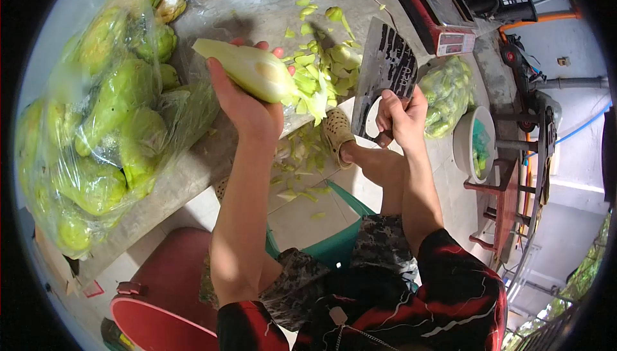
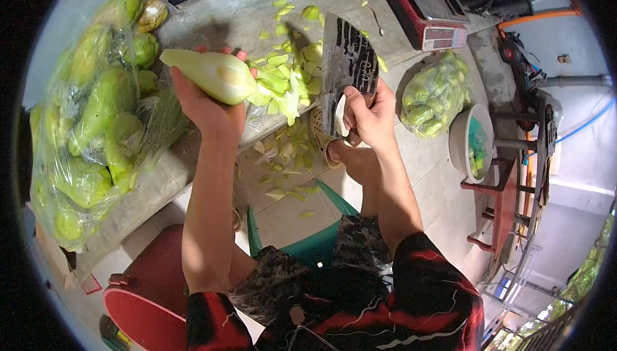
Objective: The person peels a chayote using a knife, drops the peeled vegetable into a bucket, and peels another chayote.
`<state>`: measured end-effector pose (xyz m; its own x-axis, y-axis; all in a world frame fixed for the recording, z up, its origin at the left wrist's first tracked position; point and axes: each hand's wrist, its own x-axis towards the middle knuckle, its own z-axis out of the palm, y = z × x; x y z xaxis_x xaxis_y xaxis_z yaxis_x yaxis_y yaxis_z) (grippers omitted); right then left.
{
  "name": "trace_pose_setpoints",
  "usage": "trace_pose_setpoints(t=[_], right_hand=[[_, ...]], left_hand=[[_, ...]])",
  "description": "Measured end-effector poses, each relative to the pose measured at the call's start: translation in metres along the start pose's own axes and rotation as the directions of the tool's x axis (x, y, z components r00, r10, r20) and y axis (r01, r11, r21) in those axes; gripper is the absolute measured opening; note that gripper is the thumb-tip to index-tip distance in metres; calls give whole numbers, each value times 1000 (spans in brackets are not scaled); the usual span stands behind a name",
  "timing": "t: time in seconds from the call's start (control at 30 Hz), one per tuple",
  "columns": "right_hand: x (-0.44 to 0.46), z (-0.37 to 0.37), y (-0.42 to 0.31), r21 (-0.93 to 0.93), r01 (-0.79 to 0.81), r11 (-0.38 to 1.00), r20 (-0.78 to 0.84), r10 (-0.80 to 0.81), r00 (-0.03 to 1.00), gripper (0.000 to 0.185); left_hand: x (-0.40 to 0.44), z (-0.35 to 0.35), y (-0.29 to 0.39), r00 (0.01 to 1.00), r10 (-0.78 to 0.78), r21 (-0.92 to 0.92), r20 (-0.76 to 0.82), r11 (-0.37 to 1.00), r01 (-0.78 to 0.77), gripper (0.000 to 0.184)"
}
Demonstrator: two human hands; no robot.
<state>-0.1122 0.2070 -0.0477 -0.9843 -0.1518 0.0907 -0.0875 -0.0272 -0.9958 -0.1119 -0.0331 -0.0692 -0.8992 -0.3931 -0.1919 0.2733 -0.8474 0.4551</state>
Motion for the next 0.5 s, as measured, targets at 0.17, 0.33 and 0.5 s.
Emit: trace_pose_setpoints(t=[0.17,0.33,0.5], right_hand=[[-12,18,-2,-460,18,888,-84,-63,994,18],[-46,49,1,-717,462,522,363,-286,887,14],[-56,65,-10,-761,527,377,464,-250,850,26]], left_hand=[[0,1,-3,1000,3,-21,2,1000,-3,61],[-5,5,-13,999,50,-48,-14,998,-51,64],[-10,9,-19,992,124,5,-29,992,-124,67]])
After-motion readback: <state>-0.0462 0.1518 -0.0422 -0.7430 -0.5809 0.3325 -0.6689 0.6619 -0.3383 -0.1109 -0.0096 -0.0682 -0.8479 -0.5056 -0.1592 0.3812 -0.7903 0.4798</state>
